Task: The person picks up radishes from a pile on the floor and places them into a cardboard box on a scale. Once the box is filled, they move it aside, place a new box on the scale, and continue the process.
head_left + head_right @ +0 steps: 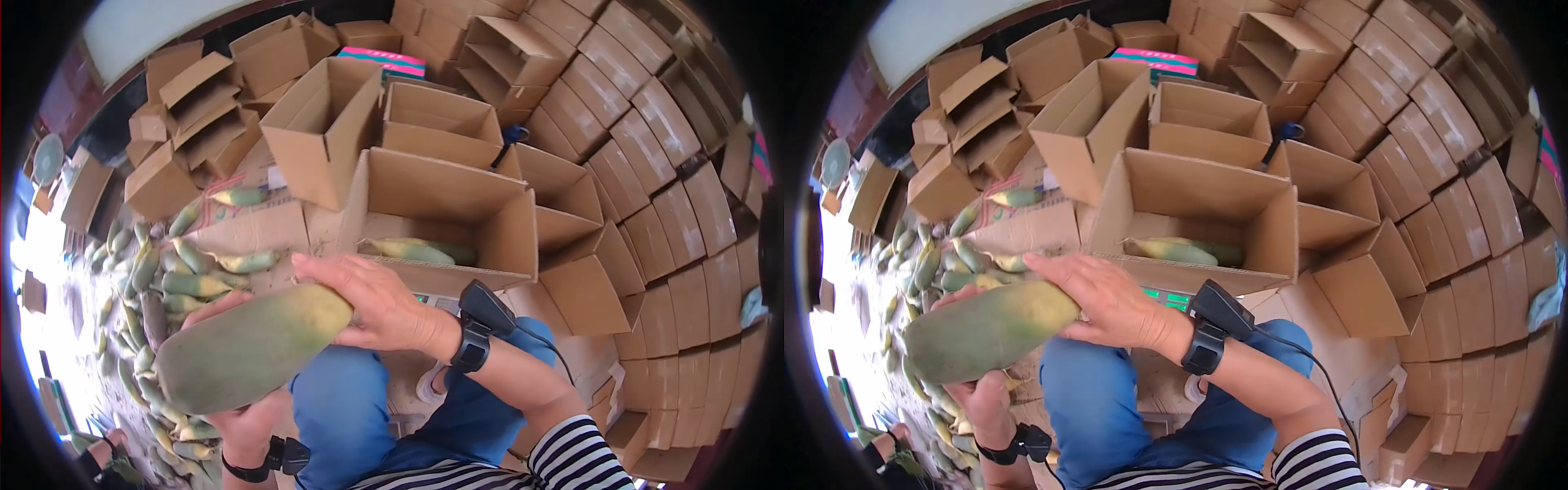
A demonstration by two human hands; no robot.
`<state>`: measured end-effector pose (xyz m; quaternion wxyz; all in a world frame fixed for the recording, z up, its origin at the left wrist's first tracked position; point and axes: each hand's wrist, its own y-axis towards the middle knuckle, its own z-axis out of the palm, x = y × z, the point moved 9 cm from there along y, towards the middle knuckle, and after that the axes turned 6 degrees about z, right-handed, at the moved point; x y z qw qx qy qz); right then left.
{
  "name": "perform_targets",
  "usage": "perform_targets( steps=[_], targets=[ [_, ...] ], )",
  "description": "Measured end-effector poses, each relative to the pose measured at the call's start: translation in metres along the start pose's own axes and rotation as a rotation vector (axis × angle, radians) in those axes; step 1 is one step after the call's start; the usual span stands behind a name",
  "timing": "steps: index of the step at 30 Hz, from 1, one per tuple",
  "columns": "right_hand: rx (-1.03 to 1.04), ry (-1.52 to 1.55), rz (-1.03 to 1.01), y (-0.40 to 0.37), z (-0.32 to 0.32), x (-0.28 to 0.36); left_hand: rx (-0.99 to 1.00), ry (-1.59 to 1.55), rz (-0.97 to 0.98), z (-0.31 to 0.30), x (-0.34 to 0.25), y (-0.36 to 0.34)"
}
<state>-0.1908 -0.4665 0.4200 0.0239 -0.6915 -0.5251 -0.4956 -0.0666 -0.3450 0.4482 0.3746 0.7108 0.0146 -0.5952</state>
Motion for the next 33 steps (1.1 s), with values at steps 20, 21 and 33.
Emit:
perform_targets(
  steps=[20,21,33],
  targets=[
    [0.517,-0.868,1.108,-0.134,-0.108,-0.281,0.709,0.826,0.126,0.081,0.032,-0.049],
    [0.476,-0.877,1.083,-0.133,-0.11,-0.283,0.706,0.82,0.122,0.08,0.032,-0.049],
    [0.068,-0.909,0.767,-0.079,-0.13,-0.199,0.657,0.626,0.088,0.066,0.04,-0.046]
  ],
)
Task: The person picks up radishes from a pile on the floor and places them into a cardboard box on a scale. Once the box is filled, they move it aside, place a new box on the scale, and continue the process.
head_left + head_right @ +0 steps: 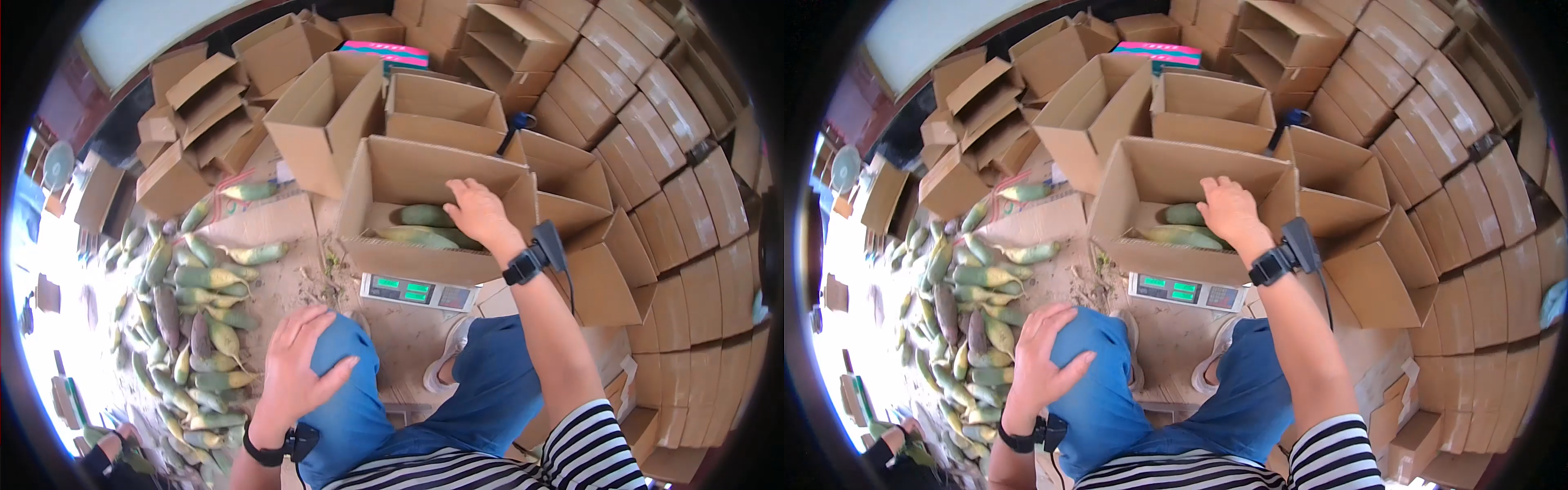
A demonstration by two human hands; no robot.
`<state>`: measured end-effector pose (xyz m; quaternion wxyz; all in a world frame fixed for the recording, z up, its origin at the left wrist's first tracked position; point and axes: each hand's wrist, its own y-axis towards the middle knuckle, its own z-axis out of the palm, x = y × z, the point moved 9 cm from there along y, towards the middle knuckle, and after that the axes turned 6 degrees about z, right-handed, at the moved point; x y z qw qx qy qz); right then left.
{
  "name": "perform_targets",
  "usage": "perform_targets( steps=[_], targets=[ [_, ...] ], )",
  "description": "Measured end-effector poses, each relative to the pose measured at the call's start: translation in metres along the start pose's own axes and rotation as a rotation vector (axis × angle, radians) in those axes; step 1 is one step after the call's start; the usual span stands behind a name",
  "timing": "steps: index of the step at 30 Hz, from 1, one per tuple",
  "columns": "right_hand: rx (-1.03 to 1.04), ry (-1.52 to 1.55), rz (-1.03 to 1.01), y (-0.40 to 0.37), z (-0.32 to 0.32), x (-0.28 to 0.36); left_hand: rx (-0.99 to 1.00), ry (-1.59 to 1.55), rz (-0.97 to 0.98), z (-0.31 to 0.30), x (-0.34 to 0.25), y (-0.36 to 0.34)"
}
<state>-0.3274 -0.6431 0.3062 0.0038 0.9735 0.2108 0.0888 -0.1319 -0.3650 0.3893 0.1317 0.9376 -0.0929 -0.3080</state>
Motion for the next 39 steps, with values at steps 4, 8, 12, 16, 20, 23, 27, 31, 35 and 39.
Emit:
perform_targets(
  steps=[4,8,12,16,20,23,27,31,35,39],
  targets=[
    [-0.263,0.144,-0.307,-0.02,-0.038,0.043,-0.08,-0.122,-0.047,-0.003,0.01,-0.017],
    [-0.186,0.206,-0.472,-0.037,-0.055,0.089,-0.069,-0.565,-0.459,0.024,0.077,-0.102],
    [-0.162,0.375,-0.341,-0.035,-0.073,0.09,0.267,0.044,-0.986,0.038,0.18,-0.274],
    [-0.079,0.678,-0.065,0.001,-0.054,0.013,0.583,0.334,-1.187,0.077,0.205,-0.453],
    [0.001,0.598,0.035,-0.012,-0.046,0.018,0.619,0.008,-1.19,0.164,0.177,-0.539],
    [-0.091,0.593,-0.111,-0.026,-0.054,0.044,0.472,0.098,-0.946,0.196,0.154,-0.524],
    [-0.031,0.609,-0.141,-0.046,-0.053,0.07,0.563,0.175,-0.933,0.229,0.156,-0.513],
    [0.007,0.66,-0.104,-0.053,-0.034,0.066,0.627,0.228,-1.052,0.249,0.171,-0.511],
    [0.028,0.706,-0.053,-0.049,-0.019,0.059,0.692,0.254,-1.113,0.257,0.175,-0.513],
    [0.051,0.681,-0.086,-0.052,-0.018,0.067,0.609,0.176,-1.093,0.23,0.179,-0.494]
  ],
)
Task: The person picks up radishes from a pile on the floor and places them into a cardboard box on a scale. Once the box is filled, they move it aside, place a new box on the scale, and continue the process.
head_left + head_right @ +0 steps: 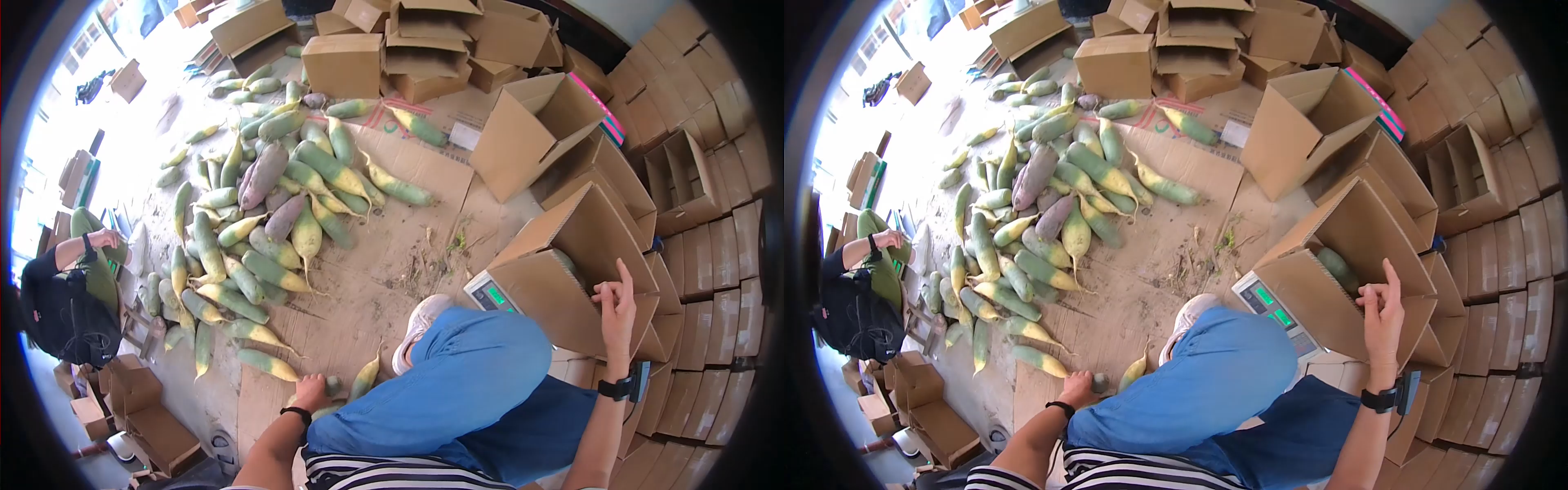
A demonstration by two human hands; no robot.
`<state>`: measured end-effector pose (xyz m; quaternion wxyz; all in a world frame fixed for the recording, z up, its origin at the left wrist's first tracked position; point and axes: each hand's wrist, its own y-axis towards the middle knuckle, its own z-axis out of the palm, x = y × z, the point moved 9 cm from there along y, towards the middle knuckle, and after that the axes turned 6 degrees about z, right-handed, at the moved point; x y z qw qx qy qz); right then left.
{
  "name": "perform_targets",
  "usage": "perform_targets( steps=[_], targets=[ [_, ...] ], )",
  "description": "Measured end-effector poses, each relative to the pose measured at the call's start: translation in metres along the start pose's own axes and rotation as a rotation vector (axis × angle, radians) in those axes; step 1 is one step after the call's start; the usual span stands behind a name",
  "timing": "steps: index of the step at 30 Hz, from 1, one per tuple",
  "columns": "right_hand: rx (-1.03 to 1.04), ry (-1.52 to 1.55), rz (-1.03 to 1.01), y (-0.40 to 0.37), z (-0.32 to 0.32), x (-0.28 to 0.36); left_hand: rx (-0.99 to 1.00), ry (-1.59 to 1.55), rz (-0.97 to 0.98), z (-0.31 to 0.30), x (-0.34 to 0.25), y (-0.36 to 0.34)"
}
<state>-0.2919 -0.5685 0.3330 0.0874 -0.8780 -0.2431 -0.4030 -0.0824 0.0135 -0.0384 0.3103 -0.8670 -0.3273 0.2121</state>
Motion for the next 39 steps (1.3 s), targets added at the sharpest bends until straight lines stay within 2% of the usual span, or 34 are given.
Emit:
perform_targets(
  steps=[2,3,5,9,13,15,17,20,21,23,27,29,31,34,35,36,37,38,39],
  targets=[
    [-0.017,-0.01,-0.007,0.0,-0.002,0.007,-0.115,-0.177,-0.022,-0.02,0.01,0.008],
    [-0.019,-0.026,-0.007,-0.001,-0.003,0.011,-0.117,-0.171,-0.022,-0.033,0.015,0.01],
    [-0.023,-0.018,-0.013,-0.002,-0.002,0.016,-0.309,-0.623,-0.042,-0.084,0.032,0.016],
    [-0.006,-0.021,-0.029,-0.004,0.0,0.02,-0.523,-0.982,0.069,-0.177,0.033,0.029],
    [0.0,-0.001,-0.065,-0.007,-0.004,0.013,-0.548,-1.213,0.174,-0.245,0.009,0.025],
    [-0.002,-0.018,-0.082,-0.01,-0.003,0.017,-0.524,-1.361,0.201,-0.262,0.0,0.022],
    [0.013,-0.041,-0.077,-0.011,-0.002,0.022,-0.488,-1.374,0.189,-0.275,-0.01,0.015],
    [0.034,-0.056,-0.097,-0.011,0.004,0.031,-0.495,-1.685,0.243,-0.278,-0.01,0.014],
    [0.038,-0.045,-0.124,-0.011,0.008,0.037,-0.482,-1.682,0.239,-0.284,-0.016,0.01],
    [0.018,-0.045,-0.124,-0.012,0.016,0.047,-0.476,-1.833,0.36,-0.317,-0.035,-0.004],
    [0.119,-0.146,-0.427,-0.019,0.052,0.084,-0.494,-1.796,0.542,-0.385,-0.092,-0.025],
    [0.224,-0.155,-0.441,-0.018,0.07,0.107,-0.459,-1.72,0.64,-0.432,-0.132,-0.029],
    [0.282,-0.201,-0.576,-0.018,0.084,0.138,-0.463,-1.508,0.797,-0.487,-0.187,-0.049],
    [0.372,-0.101,-0.675,-0.021,0.116,0.168,-0.382,-1.246,0.908,-0.543,-0.281,-0.086],
    [0.343,0.124,-0.707,-0.029,0.11,0.184,-0.357,-1.185,0.954,-0.554,-0.309,-0.101],
    [0.304,0.164,-0.657,-0.03,0.128,0.188,-0.304,-1.149,0.934,-0.558,-0.329,-0.111],
    [0.273,0.208,-0.612,-0.027,0.135,0.185,-0.332,-1.119,0.964,-0.562,-0.349,-0.125],
    [0.246,0.207,-0.599,-0.025,0.12,0.183,-0.313,-1.1,0.973,-0.562,-0.364,-0.134],
    [0.275,0.221,-0.493,-0.022,0.108,0.182,-0.295,-1.084,0.976,-0.559,-0.376,-0.138]
  ],
)
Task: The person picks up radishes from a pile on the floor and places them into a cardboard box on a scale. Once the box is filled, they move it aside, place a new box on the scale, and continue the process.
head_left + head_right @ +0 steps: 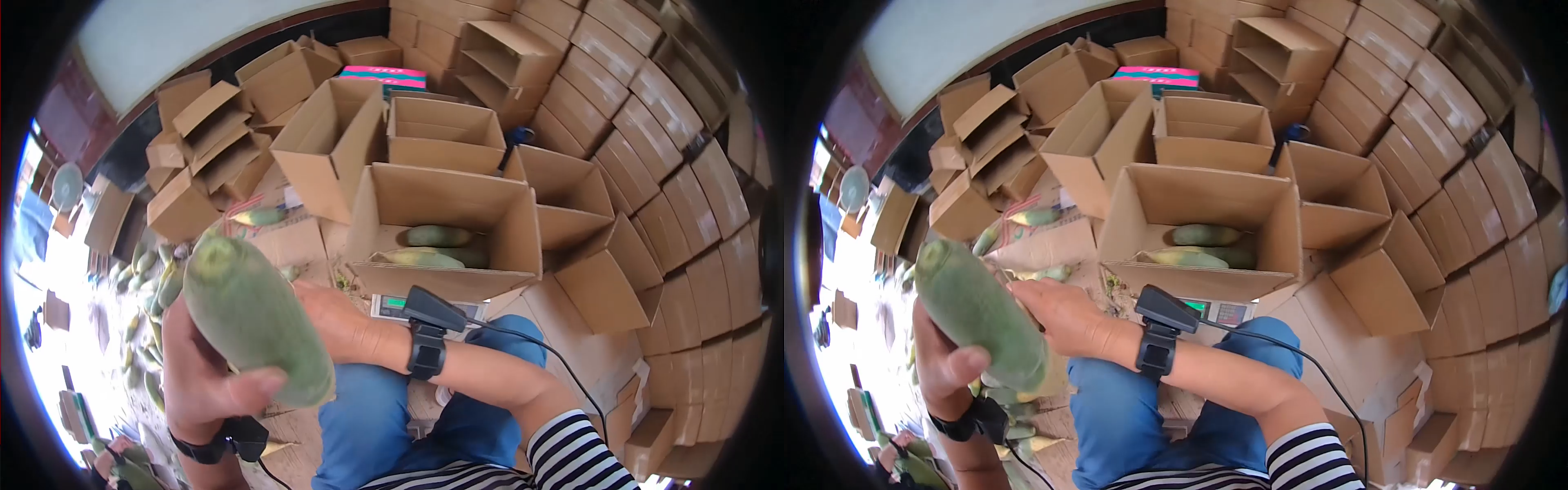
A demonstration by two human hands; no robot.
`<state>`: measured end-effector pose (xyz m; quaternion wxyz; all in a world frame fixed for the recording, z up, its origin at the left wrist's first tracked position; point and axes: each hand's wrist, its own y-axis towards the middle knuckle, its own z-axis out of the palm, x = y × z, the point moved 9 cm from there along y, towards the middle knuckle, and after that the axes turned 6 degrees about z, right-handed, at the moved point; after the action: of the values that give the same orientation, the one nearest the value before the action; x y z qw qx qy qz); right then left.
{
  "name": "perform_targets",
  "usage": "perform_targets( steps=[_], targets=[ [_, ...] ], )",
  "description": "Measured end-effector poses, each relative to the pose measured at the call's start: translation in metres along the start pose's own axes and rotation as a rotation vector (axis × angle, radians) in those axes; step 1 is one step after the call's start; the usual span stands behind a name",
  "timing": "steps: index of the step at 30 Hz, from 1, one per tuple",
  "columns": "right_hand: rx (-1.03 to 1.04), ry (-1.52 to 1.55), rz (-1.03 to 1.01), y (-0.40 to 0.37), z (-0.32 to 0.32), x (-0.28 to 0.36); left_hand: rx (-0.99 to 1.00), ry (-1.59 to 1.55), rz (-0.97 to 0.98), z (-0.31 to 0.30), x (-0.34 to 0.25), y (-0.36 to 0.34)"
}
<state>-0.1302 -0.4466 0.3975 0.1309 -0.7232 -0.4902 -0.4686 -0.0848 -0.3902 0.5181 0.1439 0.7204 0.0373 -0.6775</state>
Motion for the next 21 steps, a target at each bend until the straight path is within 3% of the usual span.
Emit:
perform_targets(
  steps=[2,4,6,10,12,14,17,20,21],
  targets=[
    [-0.002,0.033,0.107,-0.005,-0.027,0.004,0.02,-0.014,0.067,0.017,-0.003,0.005],
    [-0.255,-0.055,0.123,-0.014,-0.082,0.007,0.021,-0.029,0.139,0.032,-0.01,0.009],
    [-0.396,0.065,0.173,-0.022,-0.133,-0.003,-0.161,0.058,0.212,0.031,-0.021,0.013],
    [-0.765,0.26,0.215,-0.053,-0.223,-0.068,-0.15,0.026,0.311,0.028,-0.023,0.037],
    [-0.739,0.105,0.328,-0.066,-0.235,-0.1,-0.118,-0.008,0.374,0.045,-0.02,0.059],
    [-0.734,-0.196,0.44,-0.075,-0.229,-0.134,-0.238,-0.101,0.35,0.055,0.0,0.079],
    [-0.656,-0.272,0.592,-0.077,-0.214,-0.186,-0.272,-0.103,0.374,0.067,0.042,0.1],
    [-0.58,-0.016,0.786,-0.079,-0.198,-0.235,-0.284,-0.077,0.278,0.061,0.082,0.109],
    [-0.615,0.414,0.84,-0.081,-0.187,-0.254,-0.283,-0.105,0.246,0.059,0.089,0.111]
  ],
)
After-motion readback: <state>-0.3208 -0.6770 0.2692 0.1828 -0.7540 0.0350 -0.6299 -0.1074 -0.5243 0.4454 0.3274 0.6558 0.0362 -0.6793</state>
